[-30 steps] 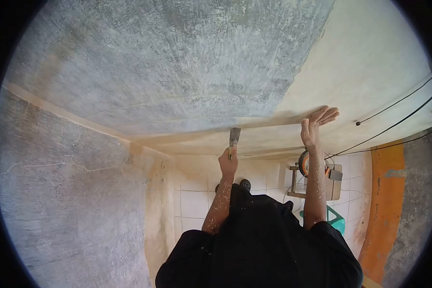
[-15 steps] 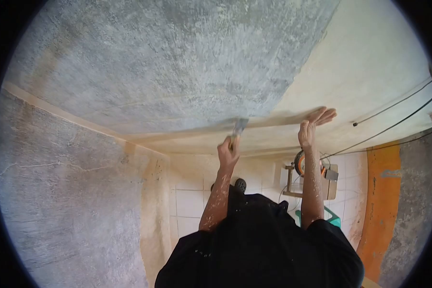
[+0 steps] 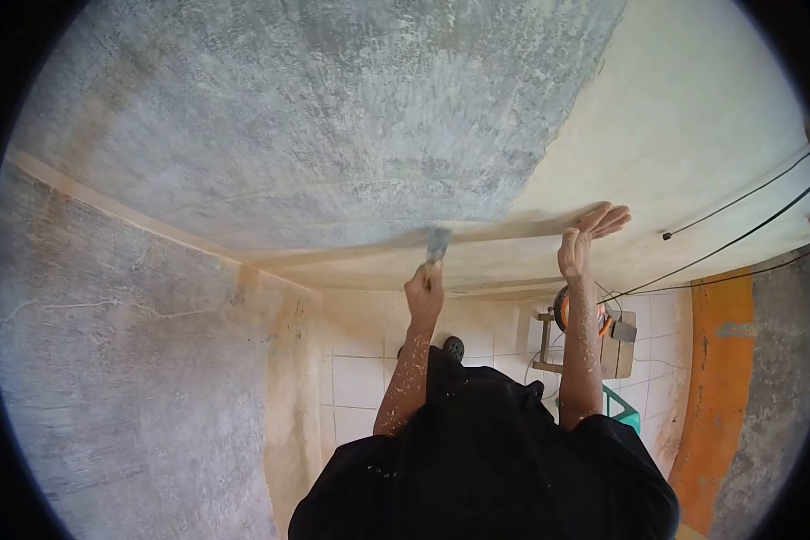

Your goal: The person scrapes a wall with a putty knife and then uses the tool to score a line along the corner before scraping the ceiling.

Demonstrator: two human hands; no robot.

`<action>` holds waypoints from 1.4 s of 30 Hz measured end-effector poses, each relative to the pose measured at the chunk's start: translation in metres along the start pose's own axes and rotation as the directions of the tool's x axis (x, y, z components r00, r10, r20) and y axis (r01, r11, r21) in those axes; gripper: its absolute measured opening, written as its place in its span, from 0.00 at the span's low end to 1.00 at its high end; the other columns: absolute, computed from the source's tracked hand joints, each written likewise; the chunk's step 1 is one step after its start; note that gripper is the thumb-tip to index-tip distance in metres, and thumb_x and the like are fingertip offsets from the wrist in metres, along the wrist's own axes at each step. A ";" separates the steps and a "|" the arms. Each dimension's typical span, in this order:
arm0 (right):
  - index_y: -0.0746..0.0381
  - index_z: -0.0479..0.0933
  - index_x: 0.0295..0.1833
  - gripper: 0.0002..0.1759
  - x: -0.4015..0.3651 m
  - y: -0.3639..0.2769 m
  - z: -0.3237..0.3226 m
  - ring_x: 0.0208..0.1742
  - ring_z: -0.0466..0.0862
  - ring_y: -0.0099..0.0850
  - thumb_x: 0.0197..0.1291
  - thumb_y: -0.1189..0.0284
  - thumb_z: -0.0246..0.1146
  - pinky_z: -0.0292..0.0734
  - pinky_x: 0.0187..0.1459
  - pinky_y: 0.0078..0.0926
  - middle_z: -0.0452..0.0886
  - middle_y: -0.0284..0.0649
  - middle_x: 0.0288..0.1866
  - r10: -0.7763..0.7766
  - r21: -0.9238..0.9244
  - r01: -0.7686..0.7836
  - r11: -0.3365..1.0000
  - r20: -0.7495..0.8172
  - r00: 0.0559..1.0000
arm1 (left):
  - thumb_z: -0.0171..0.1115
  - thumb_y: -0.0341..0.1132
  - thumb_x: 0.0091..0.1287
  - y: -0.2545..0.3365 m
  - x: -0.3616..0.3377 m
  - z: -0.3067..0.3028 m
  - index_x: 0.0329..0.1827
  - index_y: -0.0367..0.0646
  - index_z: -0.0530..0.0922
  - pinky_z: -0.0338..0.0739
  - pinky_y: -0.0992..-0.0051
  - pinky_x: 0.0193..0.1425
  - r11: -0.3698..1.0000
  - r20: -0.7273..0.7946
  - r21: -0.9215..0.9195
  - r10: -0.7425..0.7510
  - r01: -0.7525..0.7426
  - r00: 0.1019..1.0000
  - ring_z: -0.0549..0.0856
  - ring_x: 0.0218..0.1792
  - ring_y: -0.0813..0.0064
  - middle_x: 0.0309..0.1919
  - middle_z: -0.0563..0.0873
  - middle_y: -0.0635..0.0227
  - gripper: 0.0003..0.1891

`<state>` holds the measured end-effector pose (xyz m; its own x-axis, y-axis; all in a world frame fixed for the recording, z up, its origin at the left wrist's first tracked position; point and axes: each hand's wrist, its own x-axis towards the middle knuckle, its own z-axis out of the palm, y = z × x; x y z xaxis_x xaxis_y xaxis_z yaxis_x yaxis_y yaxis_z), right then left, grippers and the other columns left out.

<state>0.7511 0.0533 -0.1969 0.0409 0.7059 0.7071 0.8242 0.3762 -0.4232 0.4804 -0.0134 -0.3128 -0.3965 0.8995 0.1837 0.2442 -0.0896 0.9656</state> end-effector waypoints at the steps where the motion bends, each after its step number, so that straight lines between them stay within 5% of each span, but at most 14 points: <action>1: 0.60 0.24 0.77 0.46 0.001 -0.005 -0.002 0.75 0.11 0.54 0.71 0.40 0.31 0.08 0.68 0.59 0.12 0.56 0.76 0.023 0.028 -0.023 0.999 0.011 1.000 | 0.59 0.41 0.71 0.020 0.012 0.004 0.33 0.35 0.78 0.64 0.74 0.22 0.998 0.017 -0.035 0.051 -0.050 0.999 0.66 0.19 0.84 0.14 0.72 0.67 0.16; 8: 0.62 0.24 0.77 0.44 -0.003 0.004 -0.009 0.72 0.08 0.59 0.72 0.45 0.34 0.07 0.66 0.62 0.10 0.61 0.74 -0.014 0.054 0.010 0.998 0.074 0.997 | 0.61 0.41 0.70 -0.028 -0.018 -0.008 0.32 0.35 0.77 0.65 0.72 0.22 0.996 -0.009 0.082 -0.045 0.046 0.999 0.67 0.19 0.84 0.14 0.69 0.66 0.16; 12: 0.62 0.24 0.77 0.45 -0.005 -0.001 -0.007 0.74 0.10 0.56 0.71 0.42 0.32 0.08 0.67 0.59 0.11 0.58 0.75 0.021 0.005 -0.021 1.000 0.053 0.998 | 0.62 0.41 0.69 0.031 0.010 0.002 0.32 0.34 0.78 0.66 0.73 0.22 0.988 0.063 0.110 0.103 -0.109 0.993 0.68 0.18 0.83 0.13 0.71 0.62 0.16; 16: 0.62 0.27 0.78 0.45 -0.006 0.003 -0.011 0.76 0.13 0.55 0.72 0.43 0.34 0.13 0.69 0.60 0.15 0.57 0.77 -0.020 -0.005 0.020 1.000 0.056 0.998 | 0.61 0.42 0.70 -0.027 -0.028 0.002 0.31 0.34 0.78 0.63 0.72 0.20 0.992 -0.088 0.122 -0.004 0.015 0.996 0.66 0.17 0.83 0.12 0.69 0.63 0.18; 22: 0.62 0.45 0.77 0.37 0.002 -0.019 -0.012 0.77 0.33 0.57 0.73 0.52 0.46 0.38 0.70 0.66 0.36 0.57 0.75 -0.058 -0.168 0.027 0.986 -0.187 0.981 | 0.60 0.43 0.70 -0.036 -0.025 -0.007 0.32 0.34 0.78 0.65 0.73 0.22 0.988 -0.043 0.081 -0.131 0.134 0.991 0.67 0.18 0.83 0.13 0.71 0.64 0.18; 26: 0.65 0.56 0.73 0.32 0.020 -0.035 -0.004 0.76 0.43 0.52 0.73 0.55 0.48 0.43 0.71 0.62 0.43 0.57 0.73 -0.142 -0.149 0.094 0.984 -0.356 0.924 | 0.61 0.43 0.70 -0.014 -0.016 -0.008 0.30 0.35 0.76 0.67 0.73 0.23 0.998 -0.027 0.061 -0.023 0.025 0.999 0.68 0.18 0.82 0.14 0.73 0.62 0.18; 29: 0.65 0.63 0.69 0.27 0.042 -0.044 -0.004 0.74 0.52 0.51 0.74 0.58 0.45 0.48 0.70 0.57 0.52 0.56 0.72 -0.241 -0.178 0.175 0.968 -0.483 0.842 | 0.61 0.43 0.69 -0.009 -0.019 -0.010 0.30 0.35 0.76 0.67 0.73 0.23 0.992 -0.019 0.104 -0.073 0.074 0.997 0.69 0.17 0.80 0.14 0.73 0.61 0.18; 33: 0.63 0.66 0.68 0.26 0.076 -0.041 0.007 0.74 0.55 0.49 0.76 0.57 0.38 0.50 0.71 0.53 0.62 0.51 0.70 -0.389 -0.420 0.145 0.896 -0.584 0.713 | 0.61 0.42 0.70 -0.001 -0.020 -0.019 0.30 0.36 0.76 0.66 0.72 0.23 0.973 0.007 0.176 -0.153 0.150 0.988 0.68 0.17 0.80 0.13 0.71 0.61 0.17; 37: 0.62 0.67 0.67 0.28 0.072 -0.038 0.008 0.75 0.57 0.47 0.76 0.56 0.36 0.47 0.72 0.52 0.64 0.51 0.70 -0.393 -0.397 0.165 0.903 -0.604 0.693 | 0.59 0.38 0.70 0.092 0.013 -0.012 0.29 0.37 0.72 0.63 0.72 0.21 0.985 0.055 0.089 0.145 -0.149 0.988 0.66 0.16 0.78 0.14 0.68 0.63 0.15; 40: 0.61 0.67 0.68 0.28 0.078 -0.036 0.009 0.75 0.57 0.46 0.76 0.56 0.36 0.47 0.73 0.51 0.64 0.50 0.70 -0.393 -0.407 0.151 0.901 -0.616 0.683 | 0.59 0.38 0.70 0.078 0.026 -0.010 0.30 0.36 0.73 0.63 0.73 0.21 0.987 0.040 0.005 0.159 -0.159 0.986 0.66 0.17 0.79 0.14 0.69 0.63 0.14; 42: 0.61 0.67 0.68 0.27 0.077 -0.034 0.010 0.75 0.57 0.45 0.76 0.56 0.36 0.46 0.73 0.51 0.64 0.50 0.70 -0.410 -0.412 0.167 0.896 -0.620 0.669 | 0.58 0.39 0.71 0.025 0.009 -0.011 0.32 0.35 0.74 0.63 0.75 0.22 0.999 0.053 0.015 0.032 -0.033 0.998 0.67 0.19 0.82 0.15 0.70 0.67 0.15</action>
<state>0.7204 0.1006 -0.1337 0.0395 -0.0539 0.9978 0.9779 0.2071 -0.0275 0.4734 -0.0123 -0.2855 -0.3408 0.9176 0.2046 0.2704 -0.1128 0.9561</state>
